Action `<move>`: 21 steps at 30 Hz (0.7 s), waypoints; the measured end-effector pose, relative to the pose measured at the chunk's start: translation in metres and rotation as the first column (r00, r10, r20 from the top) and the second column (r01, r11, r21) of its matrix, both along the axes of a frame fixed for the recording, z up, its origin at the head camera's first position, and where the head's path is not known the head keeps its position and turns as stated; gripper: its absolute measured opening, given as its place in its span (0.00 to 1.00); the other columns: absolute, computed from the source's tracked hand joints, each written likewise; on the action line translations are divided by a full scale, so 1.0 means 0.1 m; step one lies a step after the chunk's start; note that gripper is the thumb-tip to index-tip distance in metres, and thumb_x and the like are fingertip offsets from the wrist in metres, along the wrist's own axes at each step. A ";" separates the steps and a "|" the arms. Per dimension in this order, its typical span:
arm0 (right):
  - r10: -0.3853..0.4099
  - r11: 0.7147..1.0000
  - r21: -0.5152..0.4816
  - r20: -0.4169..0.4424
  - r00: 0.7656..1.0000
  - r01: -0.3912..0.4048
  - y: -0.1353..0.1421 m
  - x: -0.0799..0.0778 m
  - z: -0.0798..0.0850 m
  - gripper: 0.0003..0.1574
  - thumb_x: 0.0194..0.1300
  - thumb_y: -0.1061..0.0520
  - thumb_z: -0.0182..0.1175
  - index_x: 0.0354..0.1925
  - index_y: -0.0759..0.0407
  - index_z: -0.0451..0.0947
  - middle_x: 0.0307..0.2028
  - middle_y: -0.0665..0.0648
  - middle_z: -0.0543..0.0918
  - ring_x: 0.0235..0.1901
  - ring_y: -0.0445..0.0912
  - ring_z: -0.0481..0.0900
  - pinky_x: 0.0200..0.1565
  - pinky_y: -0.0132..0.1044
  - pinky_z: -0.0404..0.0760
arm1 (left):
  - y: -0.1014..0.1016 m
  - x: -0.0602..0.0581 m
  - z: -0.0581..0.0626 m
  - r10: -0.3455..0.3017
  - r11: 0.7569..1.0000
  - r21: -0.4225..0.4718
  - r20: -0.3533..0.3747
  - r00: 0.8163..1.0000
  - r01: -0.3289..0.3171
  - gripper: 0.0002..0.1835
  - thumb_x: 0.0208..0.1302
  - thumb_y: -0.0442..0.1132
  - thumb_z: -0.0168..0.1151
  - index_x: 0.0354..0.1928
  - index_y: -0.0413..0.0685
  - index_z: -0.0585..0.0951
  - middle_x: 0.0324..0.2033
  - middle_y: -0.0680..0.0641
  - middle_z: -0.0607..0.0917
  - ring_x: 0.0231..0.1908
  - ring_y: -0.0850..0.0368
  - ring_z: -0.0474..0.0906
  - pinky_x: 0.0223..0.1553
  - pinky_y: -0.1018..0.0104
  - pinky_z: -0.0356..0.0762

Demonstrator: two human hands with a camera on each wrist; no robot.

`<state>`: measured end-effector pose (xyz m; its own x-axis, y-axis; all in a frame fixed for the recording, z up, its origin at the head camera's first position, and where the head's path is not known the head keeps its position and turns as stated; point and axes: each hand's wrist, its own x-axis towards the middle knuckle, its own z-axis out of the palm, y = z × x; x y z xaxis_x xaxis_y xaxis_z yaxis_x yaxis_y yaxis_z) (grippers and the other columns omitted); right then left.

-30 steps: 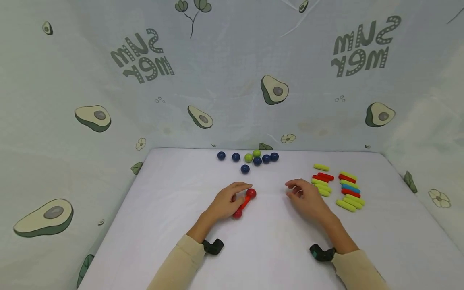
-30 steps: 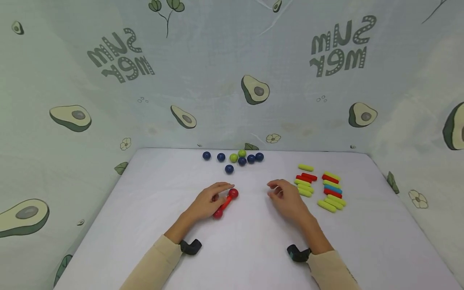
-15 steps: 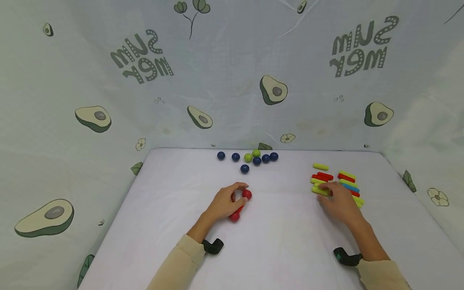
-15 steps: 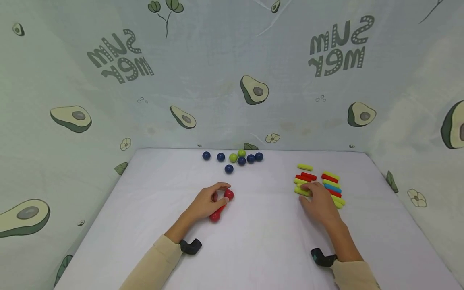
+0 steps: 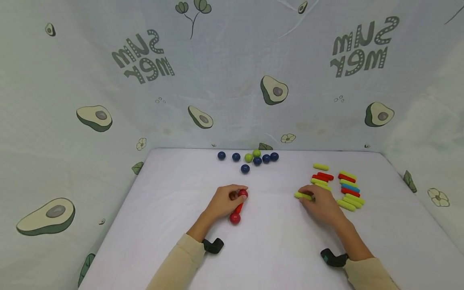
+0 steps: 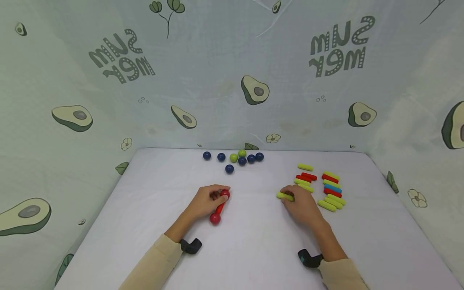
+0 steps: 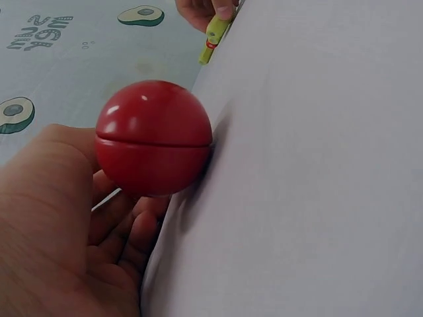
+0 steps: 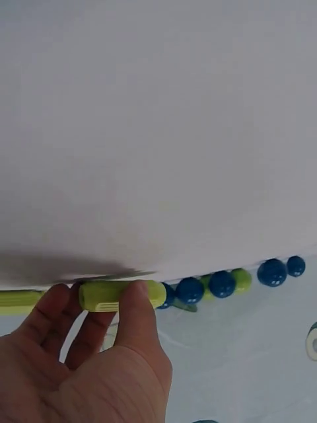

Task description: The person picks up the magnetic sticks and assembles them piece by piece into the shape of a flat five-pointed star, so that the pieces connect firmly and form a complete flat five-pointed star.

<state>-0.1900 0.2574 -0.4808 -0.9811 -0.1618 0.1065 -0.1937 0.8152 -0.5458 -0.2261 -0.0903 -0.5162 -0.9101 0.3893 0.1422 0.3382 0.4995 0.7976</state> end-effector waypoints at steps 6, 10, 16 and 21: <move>0.054 0.997 -0.061 0.012 0.998 -0.054 -0.35 -0.05 -0.04 0.17 0.67 0.59 0.69 0.53 0.58 0.82 0.45 0.56 0.86 0.42 0.48 0.77 0.45 0.37 0.79 | -0.01 0.01 0.01 0.004 1.000 0.009 0.012 1.000 -0.004 0.16 0.73 0.45 0.63 0.60 0.58 0.86 0.36 0.56 0.85 0.35 0.63 0.78 0.40 0.70 0.78; 0.086 0.991 -0.102 0.044 0.995 -0.081 -0.56 -0.09 -0.09 0.17 0.67 0.58 0.69 0.54 0.57 0.82 0.43 0.53 0.85 0.40 0.46 0.75 0.41 0.32 0.77 | 0.00 0.00 0.00 0.000 1.000 0.014 0.022 1.000 0.000 0.16 0.74 0.46 0.62 0.61 0.59 0.85 0.38 0.57 0.86 0.35 0.63 0.79 0.39 0.69 0.79; 0.157 0.977 -0.148 0.033 0.987 -0.151 -0.86 -0.09 -0.11 0.16 0.66 0.59 0.69 0.52 0.58 0.83 0.41 0.52 0.85 0.39 0.44 0.76 0.41 0.32 0.77 | 0.02 -0.01 -0.02 -0.014 1.000 -0.003 0.038 0.999 0.014 0.15 0.74 0.50 0.61 0.58 0.62 0.85 0.33 0.58 0.84 0.34 0.63 0.78 0.38 0.69 0.78; 0.176 0.972 -0.161 0.025 0.984 -0.170 -1.02 -0.09 -0.12 0.16 0.66 0.59 0.70 0.52 0.57 0.84 0.41 0.51 0.85 0.39 0.43 0.77 0.41 0.32 0.78 | 0.01 -0.02 0.00 -0.026 0.999 -0.018 0.032 0.999 0.027 0.15 0.75 0.50 0.61 0.59 0.63 0.85 0.32 0.58 0.84 0.33 0.63 0.77 0.37 0.69 0.77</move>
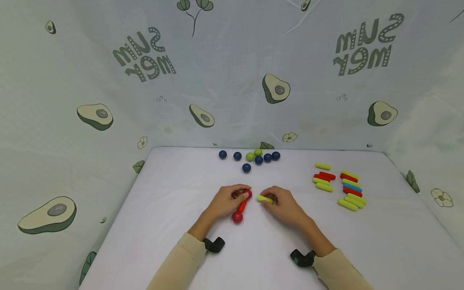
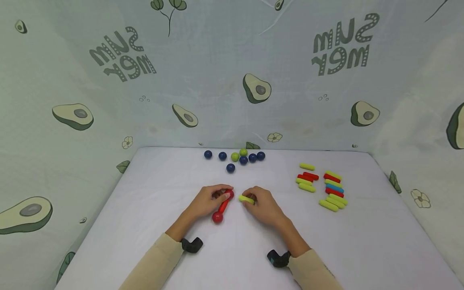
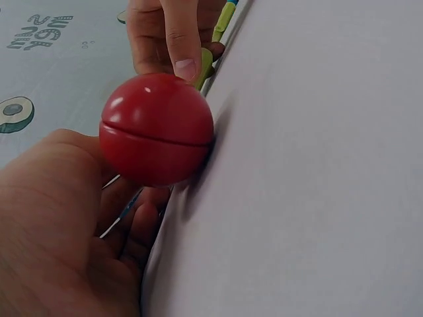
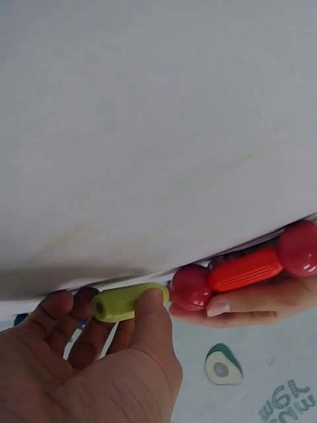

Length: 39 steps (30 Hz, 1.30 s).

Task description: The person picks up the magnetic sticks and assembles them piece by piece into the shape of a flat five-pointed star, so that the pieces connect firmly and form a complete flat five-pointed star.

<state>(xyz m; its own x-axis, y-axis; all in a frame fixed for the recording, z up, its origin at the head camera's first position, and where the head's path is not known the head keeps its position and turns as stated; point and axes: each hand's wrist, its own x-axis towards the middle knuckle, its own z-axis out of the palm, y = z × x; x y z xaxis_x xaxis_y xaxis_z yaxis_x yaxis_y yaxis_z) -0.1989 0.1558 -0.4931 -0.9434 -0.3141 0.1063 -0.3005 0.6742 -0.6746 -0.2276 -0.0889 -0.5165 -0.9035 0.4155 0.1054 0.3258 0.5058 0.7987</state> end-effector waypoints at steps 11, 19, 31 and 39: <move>0.026 1.000 -0.017 -0.001 1.000 -0.026 -0.12 0.00 0.01 0.16 0.66 0.60 0.70 0.52 0.58 0.84 0.41 0.51 0.85 0.38 0.43 0.76 0.41 0.32 0.77 | 0.00 0.00 -0.01 -0.029 0.999 -0.023 0.008 1.000 0.030 0.15 0.75 0.48 0.60 0.61 0.68 0.84 0.33 0.58 0.83 0.35 0.63 0.77 0.37 0.70 0.76; 0.009 1.000 -0.020 -0.026 1.000 -0.010 -0.10 -0.04 -0.01 0.17 0.64 0.63 0.69 0.51 0.58 0.83 0.39 0.52 0.84 0.37 0.44 0.76 0.39 0.31 0.77 | 0.00 -0.01 0.01 -0.031 1.000 0.003 -0.002 1.000 0.031 0.15 0.74 0.44 0.60 0.59 0.62 0.84 0.40 0.57 0.84 0.38 0.62 0.77 0.40 0.70 0.77; 0.025 0.996 -0.090 -0.054 0.998 -0.030 -0.19 -0.12 -0.03 0.17 0.65 0.68 0.66 0.52 0.60 0.82 0.43 0.55 0.87 0.39 0.44 0.81 0.46 0.35 0.84 | 0.08 0.01 0.01 0.001 0.990 -0.137 -0.086 0.996 -0.013 0.16 0.64 0.54 0.69 0.50 0.58 0.88 0.39 0.56 0.83 0.40 0.64 0.75 0.42 0.71 0.75; 0.006 0.994 -0.112 -0.041 0.999 -0.011 -0.24 -0.38 0.04 0.15 0.70 0.63 0.63 0.54 0.59 0.81 0.47 0.57 0.86 0.45 0.48 0.82 0.52 0.44 0.84 | 0.09 0.02 0.03 -0.014 0.990 -0.141 -0.080 0.997 0.003 0.11 0.67 0.45 0.66 0.49 0.54 0.86 0.42 0.55 0.85 0.42 0.61 0.74 0.45 0.67 0.73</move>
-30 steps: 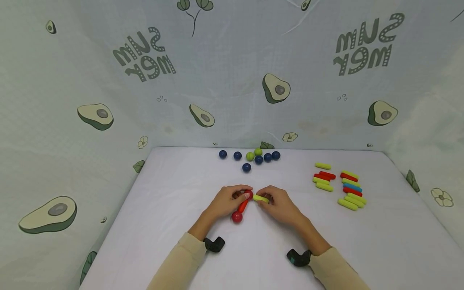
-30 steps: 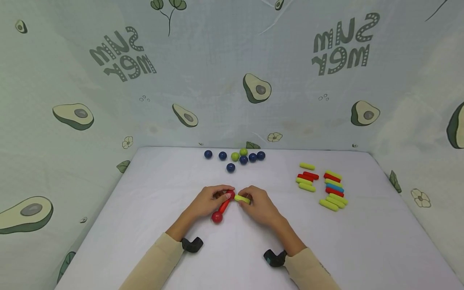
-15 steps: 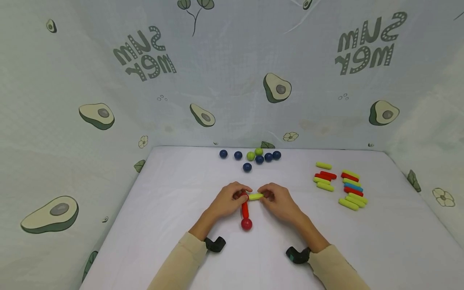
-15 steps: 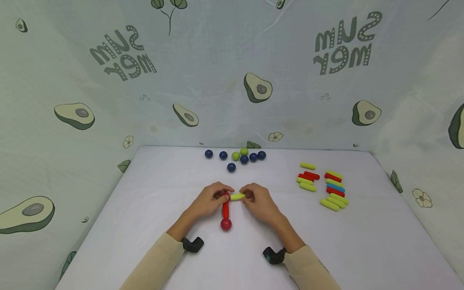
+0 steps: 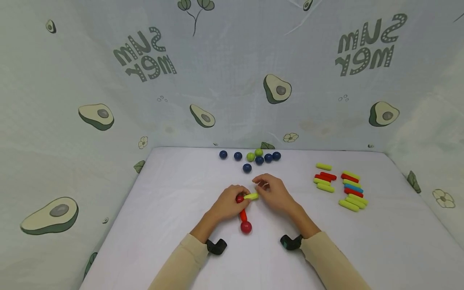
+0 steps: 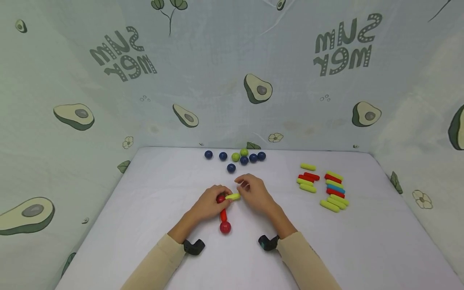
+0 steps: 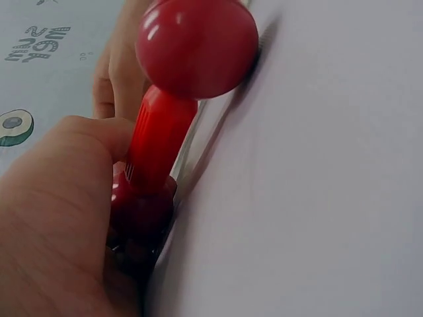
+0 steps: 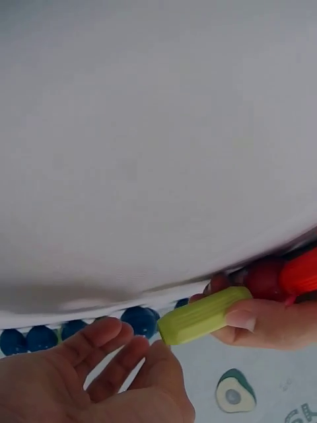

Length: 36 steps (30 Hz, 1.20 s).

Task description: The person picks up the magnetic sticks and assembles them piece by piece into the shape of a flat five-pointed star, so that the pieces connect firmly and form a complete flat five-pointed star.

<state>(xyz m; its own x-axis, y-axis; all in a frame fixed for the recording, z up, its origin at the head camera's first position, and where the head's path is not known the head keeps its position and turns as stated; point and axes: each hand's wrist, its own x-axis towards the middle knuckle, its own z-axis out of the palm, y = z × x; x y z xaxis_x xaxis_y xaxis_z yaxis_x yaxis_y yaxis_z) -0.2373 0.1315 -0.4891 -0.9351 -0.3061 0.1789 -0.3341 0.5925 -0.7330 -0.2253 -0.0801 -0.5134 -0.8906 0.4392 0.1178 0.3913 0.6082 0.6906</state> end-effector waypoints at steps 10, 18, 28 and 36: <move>0.008 0.999 0.037 -0.067 0.998 -0.006 -0.20 -0.47 0.00 0.21 0.70 0.61 0.63 0.59 0.60 0.77 0.55 0.61 0.80 0.47 0.52 0.77 0.47 0.44 0.78 | -0.02 -0.03 -0.03 -0.045 0.999 -0.013 -0.001 0.999 0.045 0.14 0.68 0.48 0.65 0.52 0.57 0.85 0.39 0.59 0.83 0.40 0.64 0.74 0.53 0.63 0.76; -0.036 0.995 0.092 -0.039 0.999 0.040 -0.23 -0.64 -0.09 0.30 0.69 0.58 0.65 0.67 0.56 0.74 0.64 0.63 0.73 0.45 0.52 0.76 0.47 0.45 0.76 | -0.03 -0.04 -0.06 -0.045 0.999 -0.010 -0.002 0.999 0.045 0.14 0.67 0.53 0.67 0.51 0.60 0.88 0.41 0.60 0.86 0.44 0.65 0.77 0.50 0.67 0.75; -0.104 0.992 0.074 0.046 0.994 0.100 -0.18 -0.65 -0.02 0.23 0.68 0.56 0.67 0.58 0.61 0.75 0.47 0.61 0.81 0.39 0.50 0.76 0.41 0.38 0.75 | -0.09 -0.03 -0.04 0.000 1.000 0.018 0.007 1.000 -0.001 0.15 0.66 0.54 0.69 0.51 0.61 0.90 0.46 0.58 0.89 0.47 0.64 0.80 0.50 0.68 0.79; -0.062 0.994 0.099 0.084 0.995 0.053 0.15 -0.32 0.04 0.23 0.68 0.55 0.68 0.58 0.59 0.81 0.52 0.60 0.85 0.45 0.51 0.81 0.48 0.43 0.81 | -0.07 -0.03 -0.07 -0.003 1.000 0.027 -0.020 1.000 0.004 0.14 0.67 0.53 0.69 0.51 0.60 0.89 0.47 0.58 0.89 0.49 0.62 0.81 0.54 0.64 0.79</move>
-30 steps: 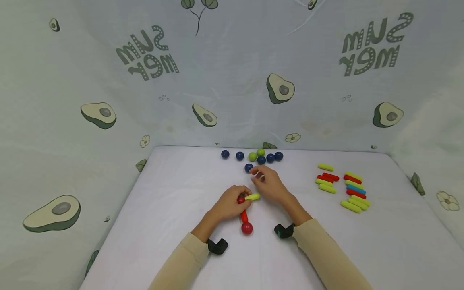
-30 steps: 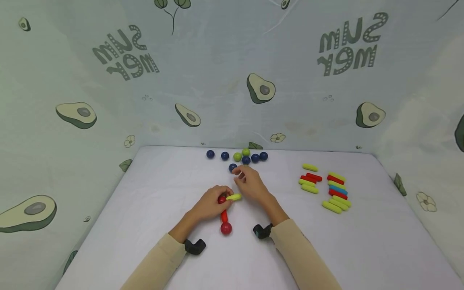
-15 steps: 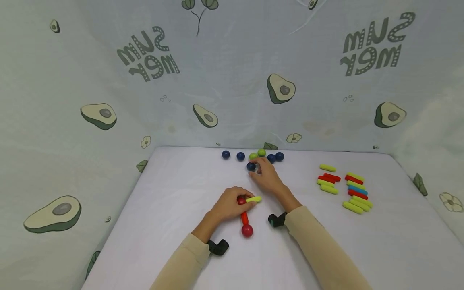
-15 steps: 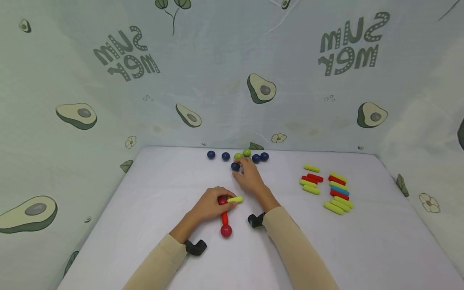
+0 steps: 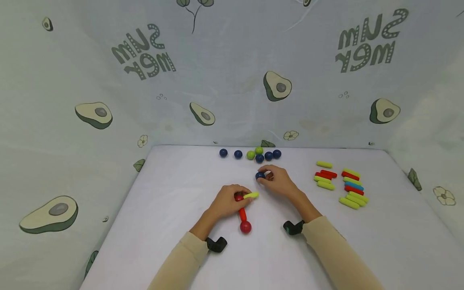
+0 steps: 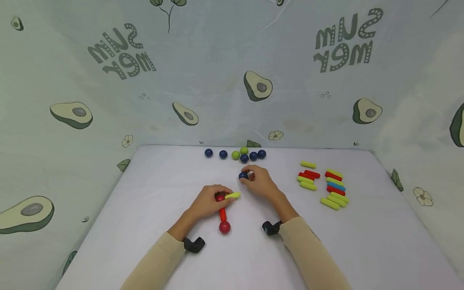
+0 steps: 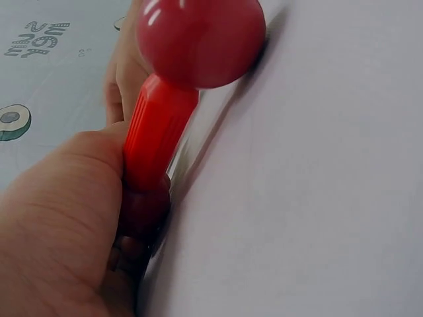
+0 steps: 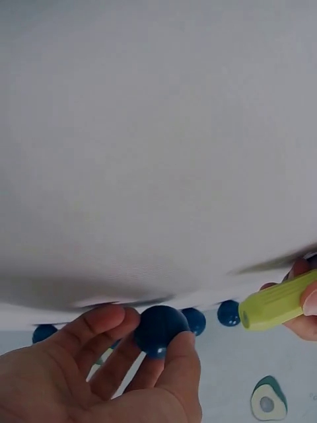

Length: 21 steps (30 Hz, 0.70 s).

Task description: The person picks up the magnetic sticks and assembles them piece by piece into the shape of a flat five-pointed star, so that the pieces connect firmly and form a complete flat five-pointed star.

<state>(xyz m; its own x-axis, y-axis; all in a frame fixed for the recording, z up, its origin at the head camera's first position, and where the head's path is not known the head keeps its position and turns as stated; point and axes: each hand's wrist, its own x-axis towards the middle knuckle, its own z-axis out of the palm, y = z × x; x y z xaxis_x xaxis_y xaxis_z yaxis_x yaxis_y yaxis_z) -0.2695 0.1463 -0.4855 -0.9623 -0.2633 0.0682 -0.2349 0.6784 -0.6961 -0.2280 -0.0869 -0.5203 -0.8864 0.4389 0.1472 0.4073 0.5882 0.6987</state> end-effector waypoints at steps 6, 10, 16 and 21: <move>0.010 1.000 -0.010 0.014 1.000 -0.010 0.18 0.21 -0.02 0.20 0.68 0.54 0.67 0.57 0.57 0.81 0.49 0.58 0.86 0.44 0.49 0.81 0.50 0.43 0.83 | 0.00 -0.02 -0.01 0.010 1.000 0.004 -0.013 1.000 -0.010 0.13 0.67 0.51 0.69 0.50 0.59 0.88 0.45 0.58 0.88 0.46 0.63 0.80 0.51 0.66 0.78; 0.001 0.999 -0.051 0.033 0.999 0.001 0.23 0.35 -0.03 0.21 0.69 0.54 0.67 0.58 0.56 0.81 0.52 0.59 0.85 0.44 0.48 0.81 0.50 0.43 0.83 | 0.00 -0.02 0.02 0.007 1.000 0.009 -0.020 1.000 -0.006 0.13 0.67 0.50 0.70 0.50 0.58 0.88 0.44 0.57 0.88 0.46 0.62 0.80 0.51 0.65 0.78; -0.012 0.998 -0.063 0.069 0.998 0.016 0.24 0.47 -0.04 0.20 0.69 0.54 0.67 0.58 0.55 0.80 0.48 0.57 0.85 0.44 0.48 0.80 0.47 0.38 0.81 | 0.00 -0.01 0.04 0.001 1.000 0.005 0.004 1.000 -0.001 0.14 0.67 0.49 0.70 0.51 0.56 0.89 0.46 0.55 0.89 0.48 0.61 0.80 0.55 0.63 0.79; 0.013 0.998 -0.060 0.058 0.998 -0.010 0.20 0.52 -0.07 0.20 0.69 0.55 0.67 0.57 0.55 0.81 0.45 0.55 0.85 0.42 0.46 0.79 0.45 0.33 0.80 | 0.02 0.01 0.04 -0.006 1.000 0.005 0.007 1.000 0.006 0.13 0.67 0.48 0.70 0.51 0.56 0.89 0.44 0.55 0.89 0.46 0.61 0.80 0.53 0.65 0.79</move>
<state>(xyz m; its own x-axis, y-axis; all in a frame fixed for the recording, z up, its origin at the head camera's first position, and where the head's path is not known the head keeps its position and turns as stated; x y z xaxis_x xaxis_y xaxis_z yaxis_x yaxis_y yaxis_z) -0.2178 0.1666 -0.4928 -0.9621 -0.2714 0.0276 -0.1999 0.6327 -0.7482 -0.2271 -0.0849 -0.5165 -0.8848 0.4434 0.1435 0.4061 0.5825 0.7041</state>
